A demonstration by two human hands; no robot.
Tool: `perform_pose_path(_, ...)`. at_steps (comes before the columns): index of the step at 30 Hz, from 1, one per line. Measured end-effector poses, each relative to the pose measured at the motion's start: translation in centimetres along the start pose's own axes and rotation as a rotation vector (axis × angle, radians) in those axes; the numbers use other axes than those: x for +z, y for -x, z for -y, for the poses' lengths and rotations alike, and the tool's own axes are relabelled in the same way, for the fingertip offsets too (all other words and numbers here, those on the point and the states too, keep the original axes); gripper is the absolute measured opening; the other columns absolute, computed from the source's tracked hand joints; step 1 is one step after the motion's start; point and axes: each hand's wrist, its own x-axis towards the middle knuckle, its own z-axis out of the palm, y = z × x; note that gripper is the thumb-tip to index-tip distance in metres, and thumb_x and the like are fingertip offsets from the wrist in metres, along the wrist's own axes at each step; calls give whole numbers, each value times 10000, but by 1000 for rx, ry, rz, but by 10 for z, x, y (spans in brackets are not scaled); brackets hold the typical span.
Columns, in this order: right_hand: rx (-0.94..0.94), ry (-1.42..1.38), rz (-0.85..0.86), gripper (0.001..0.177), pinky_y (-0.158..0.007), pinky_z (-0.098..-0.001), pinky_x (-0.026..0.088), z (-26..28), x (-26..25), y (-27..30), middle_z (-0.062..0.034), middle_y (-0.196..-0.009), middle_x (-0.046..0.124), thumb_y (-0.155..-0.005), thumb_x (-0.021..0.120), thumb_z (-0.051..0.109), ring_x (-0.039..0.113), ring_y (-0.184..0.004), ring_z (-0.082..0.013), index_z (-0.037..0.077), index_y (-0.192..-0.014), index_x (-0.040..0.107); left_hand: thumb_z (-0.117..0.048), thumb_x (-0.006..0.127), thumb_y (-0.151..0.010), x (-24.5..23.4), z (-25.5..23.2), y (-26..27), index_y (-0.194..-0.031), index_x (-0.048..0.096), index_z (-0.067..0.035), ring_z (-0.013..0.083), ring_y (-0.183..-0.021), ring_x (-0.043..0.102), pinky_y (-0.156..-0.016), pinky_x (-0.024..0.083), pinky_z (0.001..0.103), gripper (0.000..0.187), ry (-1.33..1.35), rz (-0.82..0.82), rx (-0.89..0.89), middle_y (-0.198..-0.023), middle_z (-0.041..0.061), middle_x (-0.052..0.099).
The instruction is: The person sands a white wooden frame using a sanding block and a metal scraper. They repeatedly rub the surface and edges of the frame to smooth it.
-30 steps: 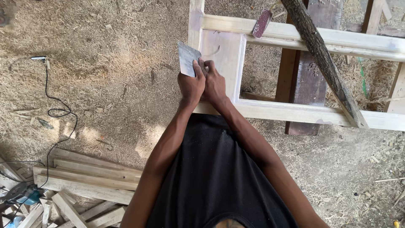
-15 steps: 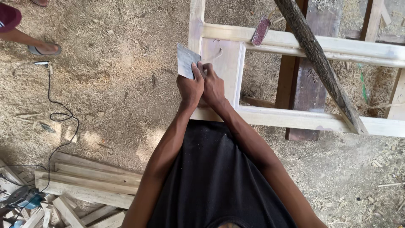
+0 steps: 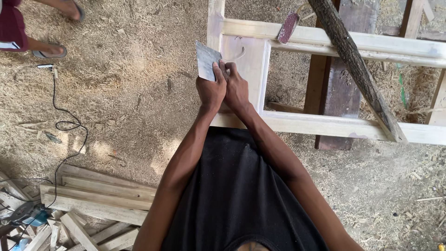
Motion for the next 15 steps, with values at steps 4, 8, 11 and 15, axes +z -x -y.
perform_pose_path(4,5,31,11,619,-647,-424,577,-1,1,-5,-106,-1234,551,-916,685,196,693,-930,-302,113,-1506,518,-101,601,-1004,-1,-4,-5,-1000,680,71,364,-788,773,-642,592,428,189,54,12,-3,-849,208,749)
perform_pose_path(8,-31,3,-10,634,-632,-414,578,-3,4,-3,-102,-1227,549,-899,687,208,700,-944,-295,103,-1498,509,-94,613,-1005,0,-1,-4,-989,689,81,352,-776,775,-626,591,421,192,46,27,-42,-838,206,752)
perform_pose_path(11,-15,35,-11,631,-623,-414,577,-3,7,-6,-104,-1226,549,-907,688,197,701,-925,-292,102,-1507,516,-94,603,-997,1,3,-5,-1018,678,89,354,-799,775,-652,600,417,199,59,-4,7,-872,213,750)
perform_pose_path(15,12,32,-2,635,-618,-426,569,-5,8,-7,-97,-1237,562,-899,693,200,706,-882,-298,100,-1500,513,-135,618,-1003,5,5,-6,-987,695,71,347,-783,779,-643,599,410,221,38,13,-47,-851,204,759)
